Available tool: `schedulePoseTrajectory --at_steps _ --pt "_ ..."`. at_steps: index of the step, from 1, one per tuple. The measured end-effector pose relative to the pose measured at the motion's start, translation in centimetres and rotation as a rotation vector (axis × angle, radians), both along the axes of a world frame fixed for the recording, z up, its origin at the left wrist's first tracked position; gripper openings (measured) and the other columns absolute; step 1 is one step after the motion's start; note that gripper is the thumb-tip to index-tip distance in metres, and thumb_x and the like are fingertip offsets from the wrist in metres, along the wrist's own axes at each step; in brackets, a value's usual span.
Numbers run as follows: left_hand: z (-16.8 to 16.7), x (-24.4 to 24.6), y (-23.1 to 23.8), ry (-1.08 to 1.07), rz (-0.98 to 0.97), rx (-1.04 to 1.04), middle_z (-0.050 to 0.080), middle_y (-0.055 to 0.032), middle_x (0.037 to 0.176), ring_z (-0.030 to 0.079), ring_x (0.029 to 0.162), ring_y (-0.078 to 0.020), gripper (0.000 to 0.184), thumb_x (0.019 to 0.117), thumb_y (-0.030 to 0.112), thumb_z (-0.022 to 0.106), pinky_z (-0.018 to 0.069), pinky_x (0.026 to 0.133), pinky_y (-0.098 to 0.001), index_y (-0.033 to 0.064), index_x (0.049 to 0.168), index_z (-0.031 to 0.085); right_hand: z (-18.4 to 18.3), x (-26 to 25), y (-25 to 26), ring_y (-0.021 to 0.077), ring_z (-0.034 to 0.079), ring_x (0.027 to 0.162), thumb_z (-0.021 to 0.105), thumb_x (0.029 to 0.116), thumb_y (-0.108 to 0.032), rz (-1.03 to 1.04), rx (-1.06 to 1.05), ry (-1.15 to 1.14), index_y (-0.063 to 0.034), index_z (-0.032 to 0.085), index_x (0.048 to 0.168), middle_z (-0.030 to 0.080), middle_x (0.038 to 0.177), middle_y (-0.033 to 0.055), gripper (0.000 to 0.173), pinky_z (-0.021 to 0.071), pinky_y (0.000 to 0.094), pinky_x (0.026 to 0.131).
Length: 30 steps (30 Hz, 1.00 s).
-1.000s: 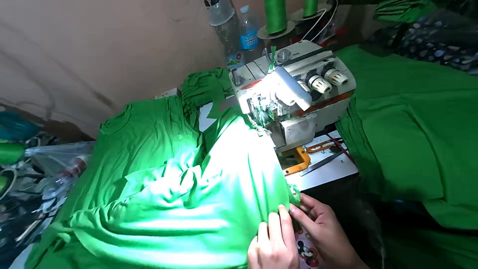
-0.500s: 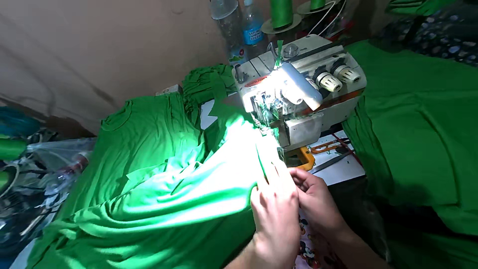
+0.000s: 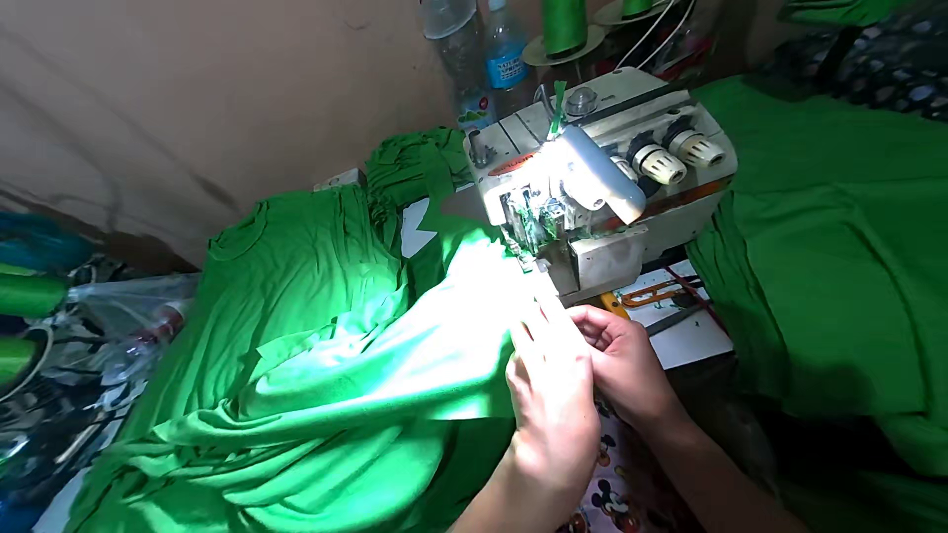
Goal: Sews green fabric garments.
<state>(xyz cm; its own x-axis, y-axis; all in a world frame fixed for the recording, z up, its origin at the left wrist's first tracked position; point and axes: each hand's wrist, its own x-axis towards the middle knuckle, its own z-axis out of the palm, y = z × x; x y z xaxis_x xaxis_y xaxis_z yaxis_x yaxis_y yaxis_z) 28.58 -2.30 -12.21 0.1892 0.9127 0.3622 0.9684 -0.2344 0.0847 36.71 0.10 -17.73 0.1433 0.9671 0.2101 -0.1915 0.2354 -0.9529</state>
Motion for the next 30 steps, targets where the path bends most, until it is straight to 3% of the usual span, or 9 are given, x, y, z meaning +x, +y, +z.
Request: schedulePoseTrajectory --at_steps 2,4,7,11,15,21,25,30 --pt "-0.6 -0.4 0.5 -0.026 -0.005 0.067 0.07 -0.0263 0.104 0.072 0.089 -0.0364 0.034 0.0841 -0.001 0.066 0.0575 0.067 -0.039 -0.011 0.116 0.069 0.1 0.2 0.2 -0.0067 0.065 0.071 0.065 0.0858 -0.003 0.008 0.006 -0.025 -0.0039 0.07 0.094 0.071 0.08 -0.0072 0.01 0.0552 0.0104 0.068" --pt "-1.3 -1.0 0.5 -0.068 -0.015 0.145 0.07 -0.0249 0.096 0.072 0.085 -0.0357 0.029 0.0829 -0.001 0.065 0.0575 0.067 -0.0384 -0.012 0.109 0.071 0.3 0.4 0.3 -0.0077 0.065 0.07 0.066 0.0891 -0.008 0.013 0.009 -0.074 -0.0051 0.071 0.093 0.071 0.079 -0.0078 0.007 0.0547 0.01 0.067" --pt "-2.3 -2.0 0.1 -0.068 -0.004 0.318 0.072 -0.0166 0.087 0.071 0.08 -0.03 0.018 0.0845 0.007 0.065 0.0572 0.067 -0.0358 -0.0022 0.095 0.077 0.3 1.0 0.3 -0.0076 0.066 0.076 0.068 0.0919 -0.011 0.005 0.046 -0.161 -0.0041 0.074 0.095 0.074 0.085 -0.0048 0.009 0.055 0.0099 0.073" --pt "-3.5 -3.4 -0.1 -0.102 -0.079 0.48 0.074 -0.0086 0.086 0.068 0.086 -0.0266 0.016 0.0862 0.012 0.066 0.0501 0.081 -0.0394 0.0072 0.091 0.081 -0.1 1.9 0.0 -0.0057 0.065 0.086 0.065 0.0936 -0.017 -0.012 0.088 -0.287 -0.0044 0.077 0.097 0.074 0.095 -0.0004 0.018 0.0525 0.0109 0.076" --pt "-4.2 -4.0 -0.2 -0.281 -0.168 0.614 0.069 -0.0021 0.072 0.061 0.078 -0.016 0.012 0.0834 0.018 0.073 0.0411 0.088 -0.0331 0.0105 0.075 0.077 0.2 2.2 -0.7 -0.0081 0.063 0.071 0.068 0.0906 -0.012 0.021 0.027 -0.2 -0.0058 0.073 0.093 0.071 0.082 -0.0065 0.008 0.052 0.0091 0.066" --pt "-4.8 -3.9 -0.8 -0.283 -0.255 0.486 0.073 -0.0041 0.083 0.064 0.087 -0.0205 0.016 0.089 0.015 0.064 0.0378 0.09 -0.0434 0.0136 0.09 0.08 0.7 2.7 -1.9 -0.0027 0.064 0.068 0.064 0.0904 -0.002 0.139 -0.144 -0.016 -0.0048 0.07 0.099 0.071 0.084 -0.0065 0.011 0.0537 0.0137 0.063" --pt "-5.2 -3.6 -0.9 -0.325 -0.26 0.517 0.074 -0.003 0.081 0.063 0.083 -0.0181 0.012 0.0869 0.016 0.068 0.0372 0.088 -0.0416 0.0142 0.087 0.08 0.9 2.7 -2.5 -0.001 0.064 0.065 0.061 0.0924 -0.001 0.157 -0.21 0.043 -0.0072 0.069 0.094 0.069 0.079 -0.0075 0.011 0.0546 0.015 0.062" --pt "-5.7 -3.2 -0.9 -0.339 -0.281 0.495 0.074 -0.0038 0.085 0.065 0.088 -0.0204 0.015 0.0876 0.015 0.066 0.0393 0.09 -0.0436 0.0119 0.089 0.08 1.3 2.6 -2.6 0.0011 0.065 0.066 0.047 0.0953 -0.001 0.185 -0.257 0.153 -0.0067 0.068 0.09 0.07 0.08 -0.0063 0.022 0.0569 0.0182 0.065"
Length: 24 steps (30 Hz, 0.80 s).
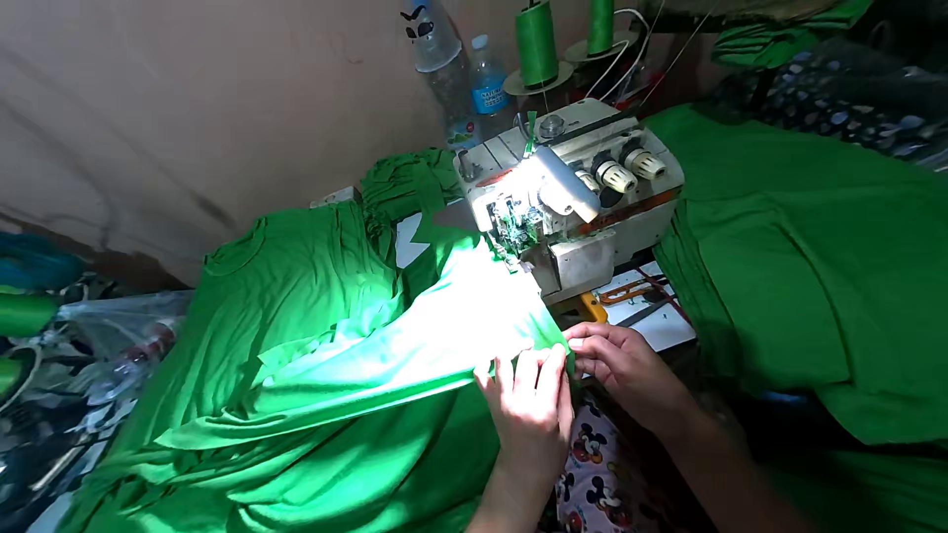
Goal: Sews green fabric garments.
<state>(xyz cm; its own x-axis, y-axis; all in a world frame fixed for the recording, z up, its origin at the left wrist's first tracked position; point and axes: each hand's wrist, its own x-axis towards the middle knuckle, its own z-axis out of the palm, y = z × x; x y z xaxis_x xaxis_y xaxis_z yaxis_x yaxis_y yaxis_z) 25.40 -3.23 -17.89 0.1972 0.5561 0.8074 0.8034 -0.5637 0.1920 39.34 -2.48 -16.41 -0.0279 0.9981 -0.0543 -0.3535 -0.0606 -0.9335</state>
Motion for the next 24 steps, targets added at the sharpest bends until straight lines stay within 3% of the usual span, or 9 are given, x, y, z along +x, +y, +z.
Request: schedulePoseTrajectory --at_steps 3,6,8,10,13,16,19,22,24 --pt "-1.0 -0.2 0.1 -0.033 -0.046 0.019 0.073 -0.0055 0.093 0.062 0.1 -0.0212 0.02 0.0868 0.023 0.064 0.0371 0.095 -0.0404 0.0118 0.09 0.079 -0.5 -0.1 0.3 -0.0002 0.063 0.064 0.06 0.0953 -0.006 0.012 0.046 -0.037 -0.0096 0.068 0.09 0.068 0.076 -0.0077 0.011 0.0548 0.0169 0.062" --pt "-2.0 -1.3 0.3 0.078 -0.018 0.014 0.062 -0.0088 0.112 0.056 0.115 -0.0252 0.043 0.0858 0.047 0.066 0.034 0.111 -0.044 0.0144 0.113 0.062 -0.6 -0.1 0.4 0.0019 0.063 0.064 0.058 0.096 -0.003 0.056 0.004 0.067 -0.0086 0.068 0.091 0.068 0.076 -0.0047 0.012 0.0551 0.0186 0.063" --pt "-2.3 -2.3 0.7 0.127 -0.024 0.054 0.072 -0.0148 0.113 0.064 0.117 -0.0314 0.038 0.0876 0.032 0.066 0.0396 0.112 -0.0497 0.0046 0.114 0.07 -0.5 -0.2 0.2 0.0021 0.064 0.065 0.056 0.0964 -0.002 0.053 -0.017 0.097 -0.008 0.067 0.091 0.068 0.076 -0.0046 0.014 0.0559 0.0184 0.064" --pt "-1.8 -3.0 0.8 0.141 -0.04 0.073 0.076 -0.0156 0.11 0.07 0.112 -0.0298 0.024 0.0884 0.013 0.062 0.0464 0.106 -0.0443 0.0025 0.103 0.078 -0.4 -0.5 0.2 0.002 0.064 0.064 0.057 0.0961 0.0 0.004 0.006 0.068 -0.007 0.067 0.091 0.068 0.074 -0.0053 0.013 0.0562 0.0177 0.064" --pt "-0.8 -3.1 1.2 0.137 -0.025 0.119 0.077 -0.0155 0.096 0.073 0.097 -0.0259 0.016 0.087 0.008 0.062 0.0546 0.092 -0.0325 0.0035 0.088 0.077 -0.1 -1.2 0.9 0.0011 0.064 0.062 0.06 0.0961 -0.001 -0.071 0.089 -0.035 -0.0058 0.067 0.092 0.067 0.073 -0.0062 0.01 0.0556 0.0169 0.062" --pt "1.2 -2.7 2.6 0.158 0.007 0.115 0.075 -0.0132 0.083 0.073 0.081 -0.024 0.016 0.0853 0.006 0.062 0.0576 0.077 -0.0314 0.0013 0.084 0.077 0.2 -1.9 3.0 -0.0034 0.06 0.059 0.063 0.0945 -0.005 -0.193 0.216 -0.228 -0.0042 0.067 0.089 0.065 0.07 -0.0076 0.007 0.0519 0.0137 0.058" --pt "3.2 -2.1 4.1 0.158 0.093 0.024 0.069 -0.0136 0.07 0.07 0.068 -0.0261 0.017 0.084 0.007 0.06 0.0553 0.061 -0.0363 -0.0008 0.076 0.073 0.1 -2.4 5.7 -0.0063 0.049 0.053 0.069 0.09 -0.009 -0.337 0.293 -0.418 -0.007 0.061 0.073 0.054 0.062 -0.0083 0.019 0.0425 0.0112 0.054" --pt "5.8 -1.4 5.6 0.101 0.191 -0.288 0.072 -0.0204 0.085 0.072 0.082 -0.035 0.015 0.0894 0.007 0.064 0.0568 0.07 -0.048 -0.0046 0.091 0.073 0.4 -2.7 7.6 -0.0038 0.041 0.049 0.07 0.0919 -0.007 -0.355 0.281 -0.48 -0.0075 0.052 0.063 0.043 0.055 -0.0073 0.034 0.036 0.0143 0.05" --pt "7.3 -1.3 6.9 0.046 0.207 -0.485 0.072 -0.0226 0.11 0.069 0.104 -0.0385 0.024 0.0905 0.008 0.07 0.0533 0.088 -0.0547 -0.0028 0.112 0.074 0.7 -2.7 8.1 -0.0022 0.041 0.05 0.069 0.0935 -0.005 -0.342 0.249 -0.491 -0.0067 0.051 0.064 0.044 0.056 -0.0057 0.035 0.0359 0.0155 0.051"
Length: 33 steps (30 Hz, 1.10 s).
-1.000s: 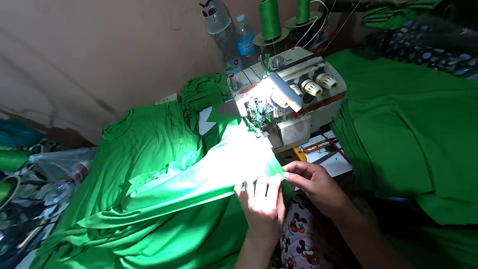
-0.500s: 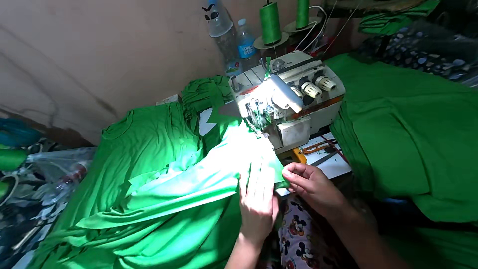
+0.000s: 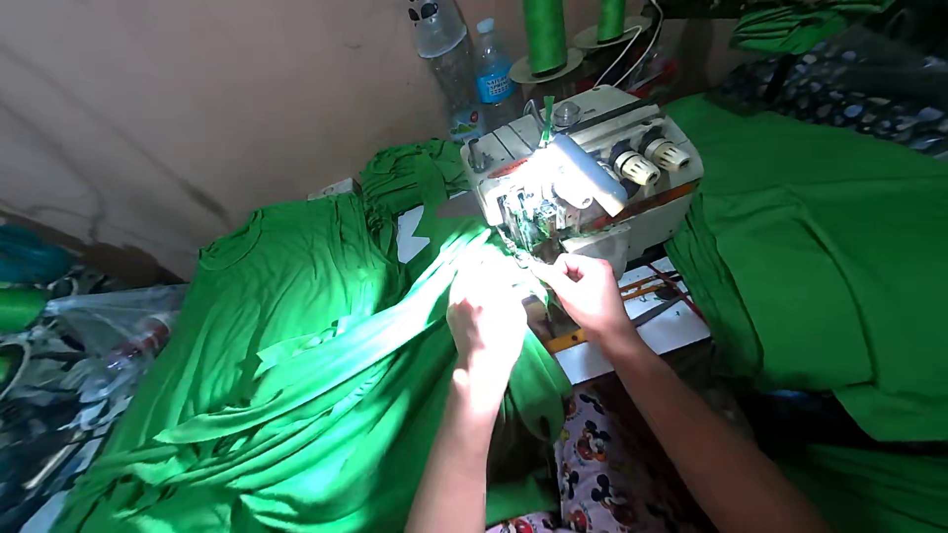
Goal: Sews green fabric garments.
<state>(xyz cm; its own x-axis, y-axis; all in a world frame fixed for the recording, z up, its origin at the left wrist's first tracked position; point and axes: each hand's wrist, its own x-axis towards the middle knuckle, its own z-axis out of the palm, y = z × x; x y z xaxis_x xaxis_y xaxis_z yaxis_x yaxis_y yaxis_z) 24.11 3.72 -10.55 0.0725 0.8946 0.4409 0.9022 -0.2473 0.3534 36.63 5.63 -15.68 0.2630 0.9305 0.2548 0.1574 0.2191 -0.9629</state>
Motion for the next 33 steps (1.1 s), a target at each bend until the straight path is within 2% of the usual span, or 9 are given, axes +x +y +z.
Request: schedulePoseTrajectory --at_steps 6,8,11,13,16,18,22,30,33 --pt "1.1 -0.4 2.6 -0.048 0.015 -0.151 0.072 -0.0176 0.115 0.068 0.107 -0.0335 0.024 0.0982 0.009 0.063 0.0492 0.095 -0.0561 -0.0001 0.119 0.071 -0.5 -0.1 -0.9 -0.0022 0.045 0.048 0.069 0.0944 -0.007 -0.032 -0.023 0.067 -0.0081 0.053 0.066 0.047 0.056 -0.0057 0.033 0.0402 0.0136 0.05" --pt "1.1 -0.5 2.5 -0.058 0.063 -0.168 0.071 -0.018 0.113 0.067 0.103 -0.0342 0.024 0.0991 0.012 0.062 0.0503 0.09 -0.0556 0.0015 0.12 0.07 -0.8 -0.1 -1.4 -0.0027 0.047 0.05 0.072 0.092 -0.01 -0.077 0.022 0.016 -0.0074 0.055 0.071 0.049 0.059 -0.0055 0.027 0.0423 0.0137 0.051" --pt "1.2 -0.8 2.1 -0.076 0.107 -0.18 0.067 -0.0228 0.126 0.066 0.111 -0.0387 0.034 0.0986 0.013 0.064 0.0499 0.093 -0.0573 0.0002 0.13 0.067 -1.0 -0.2 -2.1 0.0036 0.05 0.061 0.073 0.089 -0.019 -0.18 0.211 -0.186 -0.0025 0.065 0.1 0.057 0.078 0.0021 0.022 0.0433 0.0193 0.057" --pt "1.1 -0.8 2.0 -0.092 0.122 -0.158 0.07 -0.0217 0.117 0.068 0.104 -0.0376 0.029 0.098 0.013 0.064 0.0517 0.087 -0.0564 0.0013 0.124 0.069 -0.8 -0.6 -2.5 0.0092 0.054 0.069 0.067 0.0934 -0.023 -0.161 0.323 -0.325 -0.0041 0.073 0.115 0.061 0.093 0.0081 0.03 0.0474 0.0239 0.06" --pt "1.5 -0.6 1.8 -0.062 0.138 -0.187 0.07 -0.0202 0.118 0.068 0.104 -0.037 0.028 0.0983 0.015 0.064 0.0522 0.087 -0.0568 0.0041 0.123 0.07 -1.2 -1.0 -2.6 0.0174 0.063 0.082 0.064 0.0956 -0.027 -0.142 0.349 -0.477 -0.0112 0.08 0.103 0.063 0.096 0.0092 0.023 0.055 0.0318 0.069" --pt "1.6 -0.4 1.9 -0.05 0.161 -0.196 0.07 -0.0203 0.116 0.068 0.103 -0.0369 0.027 0.0994 0.014 0.062 0.0521 0.086 -0.0563 0.0031 0.123 0.069 -1.4 -0.8 -2.6 0.0157 0.062 0.08 0.064 0.0958 -0.026 -0.149 0.363 -0.476 -0.011 0.08 0.1 0.063 0.094 0.0088 0.022 0.0539 0.0282 0.068" --pt "1.6 -0.4 1.7 -0.114 0.198 -0.234 0.065 -0.0204 0.133 0.065 0.118 -0.0355 0.035 0.1018 0.014 0.059 0.0492 0.098 -0.0533 0.0014 0.134 0.064 -1.4 -0.5 -2.9 0.0065 0.063 0.075 0.063 0.0953 -0.014 -0.141 0.405 -0.367 -0.0033 0.079 0.095 0.071 0.096 0.0104 0.02 0.053 0.0172 0.069" --pt "1.7 -0.4 1.9 -0.02 0.196 -0.253 0.069 -0.0191 0.119 0.067 0.106 -0.0356 0.026 0.1004 0.015 0.06 0.0518 0.088 -0.0551 0.0046 0.122 0.069 -1.0 1.5 -2.1 0.0214 0.071 0.079 0.061 0.0945 -0.006 -0.256 0.326 -0.457 0.0032 0.076 0.093 0.074 0.095 0.0168 0.018 0.058 0.0338 0.072" --pt "1.7 -0.4 2.0 -0.032 0.197 -0.242 0.069 -0.0186 0.116 0.068 0.104 -0.035 0.024 0.1004 0.015 0.061 0.0526 0.087 -0.0542 0.004 0.12 0.07 -1.4 1.5 -1.7 0.0224 0.071 0.078 0.06 0.0938 -0.005 -0.273 0.351 -0.493 0.0038 0.076 0.091 0.073 0.093 0.0167 0.018 0.058 0.0338 0.072"
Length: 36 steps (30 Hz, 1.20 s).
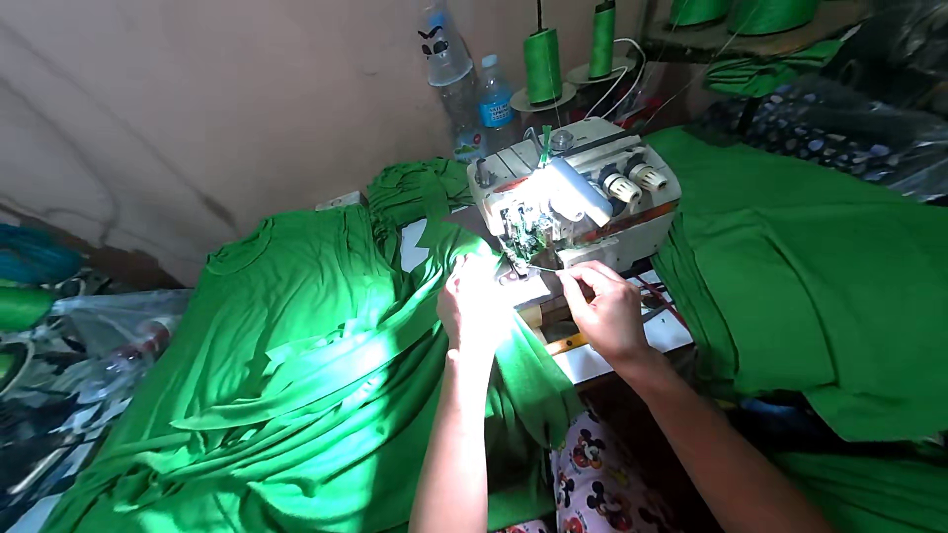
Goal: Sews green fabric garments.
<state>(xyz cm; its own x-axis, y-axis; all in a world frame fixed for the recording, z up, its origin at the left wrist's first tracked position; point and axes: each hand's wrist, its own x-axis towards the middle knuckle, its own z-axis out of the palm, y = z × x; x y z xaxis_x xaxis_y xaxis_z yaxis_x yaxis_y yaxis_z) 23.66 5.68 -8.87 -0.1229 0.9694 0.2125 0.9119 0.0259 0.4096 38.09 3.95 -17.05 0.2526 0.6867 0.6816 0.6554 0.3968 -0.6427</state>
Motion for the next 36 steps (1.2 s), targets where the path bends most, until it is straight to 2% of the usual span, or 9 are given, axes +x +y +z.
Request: schedulePoseTrajectory --at_steps 5,9,12,16,21,26,28,33,36 --pt "0.0 -0.6 -0.1 -0.074 0.057 0.001 0.07 -0.02 0.119 0.068 0.108 -0.0356 0.028 0.1034 0.016 0.057 0.0518 0.092 -0.0541 0.0036 0.126 0.068 -0.2 -0.1 0.1 0.0247 0.07 0.075 0.06 0.0943 -0.005 -0.029 0.004 -0.045 0.0047 0.075 0.091 0.073 0.093 0.0178 0.018 0.0583 0.0366 0.069" --pt "-0.4 -2.3 -0.8 -0.132 0.092 0.055 0.072 -0.0218 0.103 0.069 0.099 -0.037 0.021 0.0993 0.013 0.062 0.0514 0.089 -0.0538 0.0006 0.111 0.074 0.0 0.8 0.1 0.0324 0.071 0.076 0.058 0.0941 -0.002 -0.095 -0.045 -0.052 0.0083 0.073 0.091 0.072 0.093 0.0225 0.019 0.058 0.0446 0.07" --pt "-1.3 -3.8 -2.4 -0.057 0.056 0.114 0.074 -0.0227 0.101 0.071 0.099 -0.0378 0.025 0.0993 0.007 0.055 0.0521 0.09 -0.0542 -0.001 0.112 0.075 -0.2 2.5 -0.5 0.0384 0.07 0.083 0.056 0.097 -0.004 -0.132 -0.164 -0.078 0.0093 0.073 0.095 0.071 0.095 0.0255 0.022 0.0567 0.0509 0.076" --pt "-3.2 -4.2 -5.5 -0.043 0.022 0.301 0.074 -0.0261 0.103 0.074 0.093 -0.0412 0.026 0.0984 0.002 0.054 0.0557 0.085 -0.0549 -0.0073 0.113 0.073 -0.6 2.9 -1.7 0.047 0.062 0.103 0.06 0.0954 -0.017 -0.143 -0.211 -0.149 -0.0011 0.077 0.107 0.061 0.122 0.0304 0.026 0.0513 0.0589 0.084" --pt "-5.3 -2.6 -9.9 0.025 -0.098 0.398 0.075 -0.024 0.107 0.076 0.093 -0.0359 0.027 0.0917 0.0 0.061 0.0608 0.08 -0.0467 -0.0071 0.114 0.074 -0.2 -1.9 -3.8 0.0138 0.063 0.07 0.062 0.0963 -0.026 0.183 -0.15 0.071 -0.0027 0.077 0.094 0.068 0.085 0.0093 0.028 0.0528 0.0286 0.064" --pt "-7.6 1.0 -12.3 0.14 -0.218 0.412 0.077 -0.0177 0.096 0.077 0.085 -0.0287 0.019 0.0868 0.003 0.062 0.062 0.069 -0.0398 -0.0055 0.095 0.077 -0.5 -2.9 -3.9 -0.0044 0.055 0.066 0.065 0.0952 -0.023 0.458 -0.38 0.391 -0.0011 0.073 0.097 0.066 0.08 -0.0004 0.023 0.0459 0.0124 0.062" --pt "-8.3 1.0 -12.2 0.161 -0.23 0.428 0.076 -0.014 0.092 0.076 0.078 -0.0263 0.021 0.085 0.003 0.06 0.0606 0.063 -0.0394 -0.0025 0.096 0.077 -0.7 -1.2 -4.2 0.0008 0.057 0.069 0.064 0.0962 -0.023 0.403 -0.354 0.313 -0.0012 0.073 0.1 0.067 0.085 0.0036 0.025 0.0484 0.0165 0.063" --pt "-8.2 0.3 -12.2 0.132 -0.23 0.36 0.077 -0.0159 0.095 0.076 0.078 -0.0308 0.027 0.0821 0.001 0.062 0.0593 0.062 -0.045 -0.0035 0.104 0.077 -0.7 7.8 -3.8 0.0326 0.069 0.082 0.06 0.1003 -0.016 0.025 -0.384 -0.072 0.0058 0.071 0.114 0.07 0.103 0.0242 0.028 0.0564 0.0466 0.075" --pt "-8.4 0.3 -11.9 0.09 -0.244 0.404 0.076 -0.0177 0.108 0.076 0.097 -0.0326 0.027 0.0819 0.002 0.062 0.0607 0.079 -0.043 -0.003 0.103 0.078 -0.6 11.4 -2.3 0.0453 0.062 0.115 0.061 0.0988 -0.007 0.083 -0.612 -0.301 0.0023 0.071 0.121 0.066 0.121 0.0272 0.026 0.0483 0.0594 0.098"
